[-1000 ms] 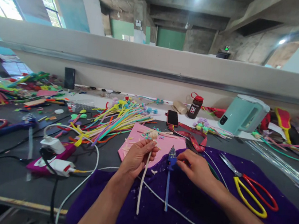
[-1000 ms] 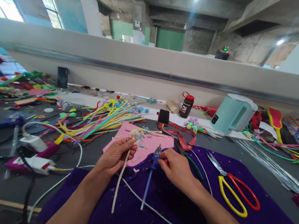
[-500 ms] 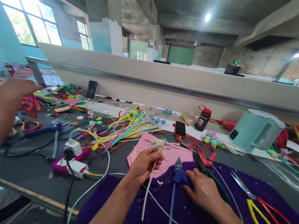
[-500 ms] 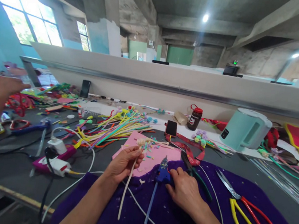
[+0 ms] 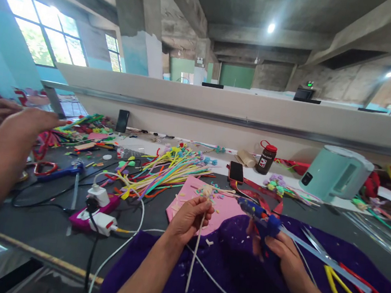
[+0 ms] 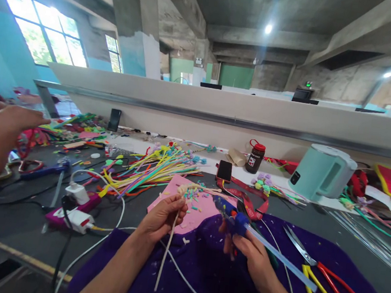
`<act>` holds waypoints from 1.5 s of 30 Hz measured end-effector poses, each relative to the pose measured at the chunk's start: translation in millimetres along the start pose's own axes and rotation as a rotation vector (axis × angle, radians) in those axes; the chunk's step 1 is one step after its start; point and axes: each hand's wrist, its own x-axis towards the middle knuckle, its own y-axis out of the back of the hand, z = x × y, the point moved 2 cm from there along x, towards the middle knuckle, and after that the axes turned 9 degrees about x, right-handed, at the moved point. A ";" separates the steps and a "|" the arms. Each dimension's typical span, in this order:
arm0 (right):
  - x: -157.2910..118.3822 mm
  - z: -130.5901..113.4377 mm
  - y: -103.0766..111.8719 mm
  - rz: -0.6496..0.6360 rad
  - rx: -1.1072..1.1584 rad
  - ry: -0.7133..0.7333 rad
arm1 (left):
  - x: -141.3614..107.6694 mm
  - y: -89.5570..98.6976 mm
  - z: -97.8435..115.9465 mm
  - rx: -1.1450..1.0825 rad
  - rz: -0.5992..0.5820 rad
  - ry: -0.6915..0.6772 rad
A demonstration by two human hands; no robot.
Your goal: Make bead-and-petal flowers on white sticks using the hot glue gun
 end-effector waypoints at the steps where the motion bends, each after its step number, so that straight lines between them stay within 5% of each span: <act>1: -2.2 0.1 -5.4 -0.013 0.061 0.002 | -0.3 -1.4 -0.8 -0.009 -0.008 0.005; 6: -9.7 -0.9 -30.4 0.000 0.168 0.060 | -1.7 -8.4 -5.2 -0.110 -0.070 0.071; 11: -15.3 -8.3 -42.0 -0.027 -0.007 0.065 | -2.5 -11.7 -8.1 -0.137 -0.086 0.091; 31: -22.4 4.1 -40.2 -0.050 -0.065 0.069 | -3.9 -9.9 -8.2 0.006 0.002 0.021; 45: -18.9 1.4 -45.5 -0.040 -0.059 0.060 | -3.7 -14.1 -13.7 -0.135 -0.078 0.091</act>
